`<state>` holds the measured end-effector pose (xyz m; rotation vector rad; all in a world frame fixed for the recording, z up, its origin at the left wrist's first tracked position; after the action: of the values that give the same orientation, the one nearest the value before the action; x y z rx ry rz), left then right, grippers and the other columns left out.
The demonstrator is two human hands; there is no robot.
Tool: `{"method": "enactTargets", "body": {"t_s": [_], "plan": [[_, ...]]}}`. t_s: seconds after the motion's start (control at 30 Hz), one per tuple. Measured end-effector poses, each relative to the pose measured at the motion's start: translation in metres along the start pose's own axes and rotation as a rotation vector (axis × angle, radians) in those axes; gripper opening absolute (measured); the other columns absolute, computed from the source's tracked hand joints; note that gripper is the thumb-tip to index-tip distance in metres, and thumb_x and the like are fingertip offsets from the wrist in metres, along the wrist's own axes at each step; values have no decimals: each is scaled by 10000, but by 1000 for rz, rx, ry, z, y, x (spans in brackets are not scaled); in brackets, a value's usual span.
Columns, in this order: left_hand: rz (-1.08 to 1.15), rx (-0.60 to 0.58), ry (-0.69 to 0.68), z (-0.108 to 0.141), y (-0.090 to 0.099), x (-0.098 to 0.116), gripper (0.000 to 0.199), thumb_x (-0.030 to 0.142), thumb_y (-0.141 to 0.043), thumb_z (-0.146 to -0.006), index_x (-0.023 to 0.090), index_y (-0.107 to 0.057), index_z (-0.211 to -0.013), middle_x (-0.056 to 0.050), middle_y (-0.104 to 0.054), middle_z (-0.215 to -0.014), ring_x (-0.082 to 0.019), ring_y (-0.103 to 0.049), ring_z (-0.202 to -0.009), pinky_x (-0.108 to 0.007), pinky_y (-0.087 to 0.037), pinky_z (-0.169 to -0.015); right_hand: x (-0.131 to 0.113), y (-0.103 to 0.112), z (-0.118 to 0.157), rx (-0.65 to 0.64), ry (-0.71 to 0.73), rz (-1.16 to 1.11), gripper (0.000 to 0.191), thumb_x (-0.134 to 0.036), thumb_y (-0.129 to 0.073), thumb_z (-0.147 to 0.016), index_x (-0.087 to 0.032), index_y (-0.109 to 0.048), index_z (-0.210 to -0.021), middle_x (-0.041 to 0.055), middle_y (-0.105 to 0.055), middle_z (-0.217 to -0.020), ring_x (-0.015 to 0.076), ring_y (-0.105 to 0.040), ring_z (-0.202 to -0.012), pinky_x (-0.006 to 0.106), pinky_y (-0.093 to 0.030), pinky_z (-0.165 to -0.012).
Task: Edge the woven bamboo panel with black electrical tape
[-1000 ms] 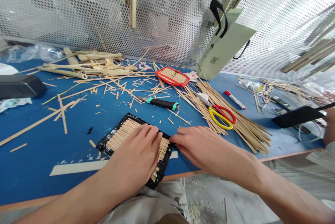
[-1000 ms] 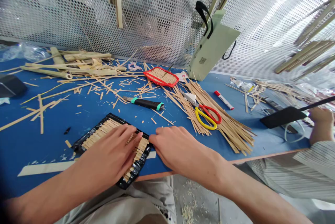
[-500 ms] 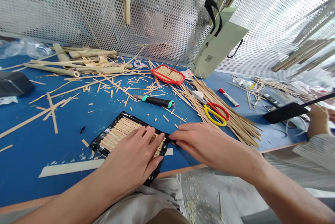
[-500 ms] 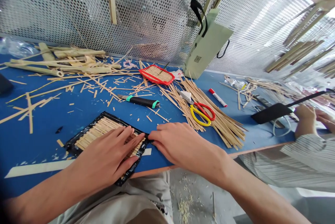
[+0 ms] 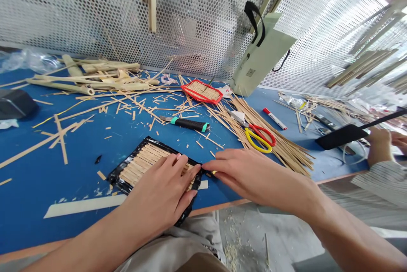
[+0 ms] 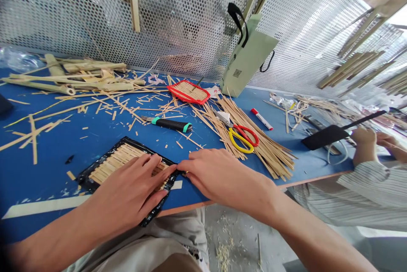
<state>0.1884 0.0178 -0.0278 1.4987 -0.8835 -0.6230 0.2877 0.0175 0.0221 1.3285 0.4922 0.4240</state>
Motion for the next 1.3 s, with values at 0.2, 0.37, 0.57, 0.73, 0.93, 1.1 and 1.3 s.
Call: {"method": "enactTargets", "body": {"t_s": [0.2, 0.37, 0.57, 0.73, 0.93, 1.1, 1.3], "plan": [[7, 21, 19, 2, -1, 2, 538, 440, -329, -1092, 206, -595, -1497, -161, -660, -1273, -363, -600, -1179, -539, -529, -1002, 9, 0, 13, 14, -82, -102, 334, -303, -478, -1094, -325, -649, -1380, 14, -747, -1209, 216, -714, -1090, 365, -543, -913], [100, 31, 79, 5, -3, -5, 595, 587, -449, -1044, 256, -570, -1524, -154, -637, -1330, -357, -596, -1195, -527, -538, -1015, 16, -3, 18, 75, -131, -133, 352, -315, -478, -1092, -325, -619, -1414, 27, -739, -1281, 232, -703, -1159, 403, -555, -957], [39, 163, 37, 7, 3, -1, 585, 537, -553, -1017, 185, -602, -1481, -153, -596, -1486, -349, -558, -1307, -529, -480, -1100, 29, -8, 27, 155, -219, -221, 350, -372, -517, -1076, -345, -621, -1409, 22, -732, -1316, 247, -695, -1197, 443, -567, -999], [-12, 216, 15, 10, 1, 9, 558, 488, -418, -1071, 139, -618, -1460, -113, -677, -1420, -306, -575, -1308, -492, -421, -1149, 29, -9, 27, 236, -168, -243, 365, -345, -547, -1054, -330, -625, -1410, 34, -750, -1289, 258, -722, -1159, 442, -593, -970], [-34, 191, 90, 7, -3, 12, 572, 525, -393, -1067, 178, -645, -1446, -123, -689, -1391, -339, -588, -1290, -547, -445, -1152, 22, 0, 25, 334, -100, -252, 361, -320, -575, -1025, -321, -651, -1378, 33, -775, -1241, 259, -756, -1088, 408, -624, -894], [-15, 152, 90, 4, -5, 13, 550, 468, -376, -1074, 168, -645, -1447, -126, -682, -1400, -342, -577, -1306, -542, -476, -1149, 22, -3, 24, 320, -104, -243, 372, -329, -568, -1026, -333, -631, -1393, 33, -765, -1258, 269, -749, -1099, 445, -626, -900], [-20, 217, 67, 5, -2, 15, 545, 437, -381, -1072, 120, -663, -1415, -128, -686, -1407, -328, -598, -1293, -487, -534, -1091, 25, -5, 26, 345, -153, -253, 396, -355, -580, -1014, -376, -608, -1408, 26, -761, -1257, 274, -751, -1056, 469, -636, -846]]}}
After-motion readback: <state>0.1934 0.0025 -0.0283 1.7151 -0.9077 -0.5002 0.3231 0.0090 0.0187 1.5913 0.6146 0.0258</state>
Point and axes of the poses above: each hand's wrist, its own z-axis away from the middle knuckle, its own y-axis out of the back of the hand, x = y × z, the point moved 10 cm from there along -z, towards the middle knuckle
